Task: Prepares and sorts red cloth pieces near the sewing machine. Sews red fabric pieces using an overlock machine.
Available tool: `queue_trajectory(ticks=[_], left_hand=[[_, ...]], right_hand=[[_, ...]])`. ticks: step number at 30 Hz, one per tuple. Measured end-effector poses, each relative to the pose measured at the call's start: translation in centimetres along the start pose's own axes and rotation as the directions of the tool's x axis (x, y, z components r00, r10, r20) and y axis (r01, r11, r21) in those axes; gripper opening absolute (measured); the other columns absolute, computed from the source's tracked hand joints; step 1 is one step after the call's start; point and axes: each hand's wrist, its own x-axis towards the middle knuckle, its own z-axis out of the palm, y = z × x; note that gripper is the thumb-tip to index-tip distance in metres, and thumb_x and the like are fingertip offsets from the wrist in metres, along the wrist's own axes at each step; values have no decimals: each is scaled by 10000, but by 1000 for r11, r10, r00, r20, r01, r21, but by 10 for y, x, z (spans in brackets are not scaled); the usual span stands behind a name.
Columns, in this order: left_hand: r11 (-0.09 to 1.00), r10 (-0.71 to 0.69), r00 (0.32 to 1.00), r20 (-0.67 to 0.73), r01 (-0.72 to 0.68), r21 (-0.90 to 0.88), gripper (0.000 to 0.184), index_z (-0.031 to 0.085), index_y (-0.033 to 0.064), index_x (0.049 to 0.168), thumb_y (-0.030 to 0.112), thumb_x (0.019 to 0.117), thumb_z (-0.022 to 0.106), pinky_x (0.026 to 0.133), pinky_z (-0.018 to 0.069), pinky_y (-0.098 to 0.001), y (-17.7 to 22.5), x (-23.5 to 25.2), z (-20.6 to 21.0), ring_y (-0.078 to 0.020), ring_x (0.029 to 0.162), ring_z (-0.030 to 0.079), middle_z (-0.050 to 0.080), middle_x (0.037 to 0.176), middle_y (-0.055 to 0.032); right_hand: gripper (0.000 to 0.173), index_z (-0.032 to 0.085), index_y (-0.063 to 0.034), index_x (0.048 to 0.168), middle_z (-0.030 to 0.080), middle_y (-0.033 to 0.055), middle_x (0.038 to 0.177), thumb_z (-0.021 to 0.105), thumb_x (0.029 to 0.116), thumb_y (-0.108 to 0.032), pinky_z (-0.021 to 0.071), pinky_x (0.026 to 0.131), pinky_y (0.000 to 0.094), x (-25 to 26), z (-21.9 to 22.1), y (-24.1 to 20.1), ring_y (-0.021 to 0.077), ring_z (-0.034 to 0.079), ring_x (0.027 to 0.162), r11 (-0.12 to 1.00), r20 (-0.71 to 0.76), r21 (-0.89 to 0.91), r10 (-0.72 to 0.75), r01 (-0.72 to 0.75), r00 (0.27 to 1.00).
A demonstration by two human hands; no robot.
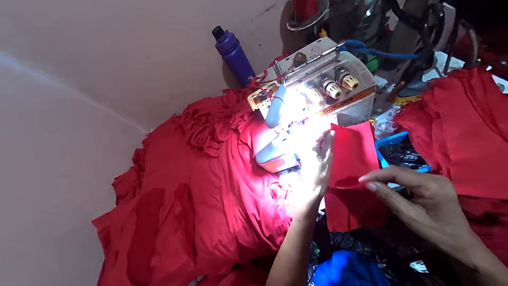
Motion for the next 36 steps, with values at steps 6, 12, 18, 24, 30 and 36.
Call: queue_trajectory(ticks=[6, 12, 18, 24, 30, 36], left_hand=[[947, 20, 1000, 12, -15, -320, 134, 729, 25, 1080, 46, 990, 631, 726, 555, -169, 35, -7, -12, 31, 797, 659, 727, 937, 41], [944, 132, 991, 20, -119, -309, 206, 705, -12, 1078, 19, 1012, 512, 735, 547, -166, 35, -28, -41, 29, 798, 643, 704, 898, 30], [956, 140, 990, -30, -143, -255, 136, 767, -18, 984, 30, 916, 659, 789, 569, -204, 30, -45, -67, -27, 852, 676, 727, 895, -24], [947, 322, 944, 68, -321, -14, 120, 752, -23, 922, 29, 943, 646, 786, 559, -169, 30, -58, -130, 2, 850, 658, 708, 880, -4], [902, 416, 905, 90, -423, 88, 159, 741, -5, 931, 96, 984, 631, 799, 546, -149, 31, -68, -164, 22, 863, 644, 702, 889, 13], [880, 460, 885, 79, -466, 93, 166, 738, -6, 920, 107, 986, 636, 808, 549, -151, 30, -66, -172, 7, 895, 655, 713, 914, -4]], right_hand=[[97, 694, -31, 1007, 657, -73, 796, 659, 943, -96, 498, 616, 87, 49, 10, -10, -71, 581, 661, 998, -143, 54, 46, -39, 989], [93, 625, -78, 939, 587, -102, 705, 703, 890, -88, 469, 567, 76, 53, 34, -22, -76, 538, 596, 985, -141, 143, 116, -95, 983], [164, 584, -40, 1025, 556, -84, 658, 695, 906, -64, 459, 548, 92, 41, 56, -39, -64, 503, 533, 942, -23, 241, 246, -233, 969], [92, 659, -139, 1047, 615, -169, 679, 660, 956, -156, 492, 591, 92, 32, 76, -36, -93, 572, 615, 840, 418, 414, 167, -351, 893], [218, 669, -40, 1094, 688, -139, 845, 554, 910, -63, 482, 637, 61, 26, 95, -45, -136, 583, 725, 826, 534, 406, 133, -391, 835], [160, 687, -61, 999, 689, -133, 825, 550, 918, -70, 486, 644, 54, 23, 106, -51, -139, 589, 723, 844, 504, 386, 146, -373, 851]])
